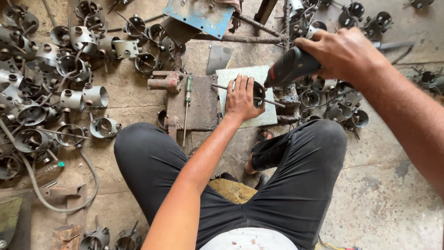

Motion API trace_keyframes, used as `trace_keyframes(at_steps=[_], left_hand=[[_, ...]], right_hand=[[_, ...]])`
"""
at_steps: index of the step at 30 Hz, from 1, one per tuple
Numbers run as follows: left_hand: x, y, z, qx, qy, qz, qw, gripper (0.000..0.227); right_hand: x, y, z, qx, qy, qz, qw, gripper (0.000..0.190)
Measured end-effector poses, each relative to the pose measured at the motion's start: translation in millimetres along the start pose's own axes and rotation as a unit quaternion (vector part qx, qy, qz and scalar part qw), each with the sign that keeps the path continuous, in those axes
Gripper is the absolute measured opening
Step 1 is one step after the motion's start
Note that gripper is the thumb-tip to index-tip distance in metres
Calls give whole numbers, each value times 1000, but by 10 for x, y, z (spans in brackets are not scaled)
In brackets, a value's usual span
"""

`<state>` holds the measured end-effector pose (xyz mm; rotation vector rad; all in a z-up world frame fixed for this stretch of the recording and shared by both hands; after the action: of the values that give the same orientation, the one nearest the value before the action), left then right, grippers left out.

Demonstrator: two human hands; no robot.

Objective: The person sits on the floor and uses a handheld power drill to bore holes into small, cylindrical metal parts. They hold each part steady with their left hand while operating the drill with their right hand, then place the finished part into a pile on the floor.

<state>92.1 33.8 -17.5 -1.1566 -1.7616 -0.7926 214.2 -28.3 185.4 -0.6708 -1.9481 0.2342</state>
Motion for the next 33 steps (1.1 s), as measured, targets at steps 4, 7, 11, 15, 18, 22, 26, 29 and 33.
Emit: trace_keyframes(at_steps=[4, 7, 11, 15, 18, 22, 26, 29, 33], left_hand=[[6, 9, 5, 1, 8, 13, 1000, 114], [-28, -15, -18, -3, 16, 26, 1000, 119], [17, 31, -12, 8, 8, 39, 999, 119], [26, -11, -20, 10, -8, 44, 999, 118], [30, -1, -18, 12, -9, 49, 999, 119], [33, 8, -36, 13, -9, 38, 999, 120], [-2, 4, -13, 13, -8, 44, 999, 120], [-8, -4, -24, 8, -12, 39, 999, 121], [40, 9, -31, 5, -13, 30, 999, 119]], right_hand=[[284, 31, 134, 55, 71, -109, 990, 110], [-8, 141, 52, -12, 110, 38, 993, 76], [167, 70, 80, 26, 130, -31, 991, 58], [174, -16, 89, 4, 135, -39, 990, 66], [178, -35, 87, -6, 135, -28, 990, 68], [270, -69, 58, -3, 165, -54, 985, 76], [241, -54, 70, -7, 139, -26, 990, 77], [267, -87, 57, -2, 141, -42, 989, 79], [295, -87, 29, -1, 132, -48, 990, 82]])
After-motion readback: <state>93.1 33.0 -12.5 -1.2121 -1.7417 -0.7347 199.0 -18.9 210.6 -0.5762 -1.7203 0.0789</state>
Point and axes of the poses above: each hand's wrist, its own y-axis towards the middle knuckle, its own x-axis out of the back of the hand, z = x × y, the point moved 10 cm from there along y, towards the middle knuckle, and after that the axes turned 3 degrees about -y, right-handed, at the moved point
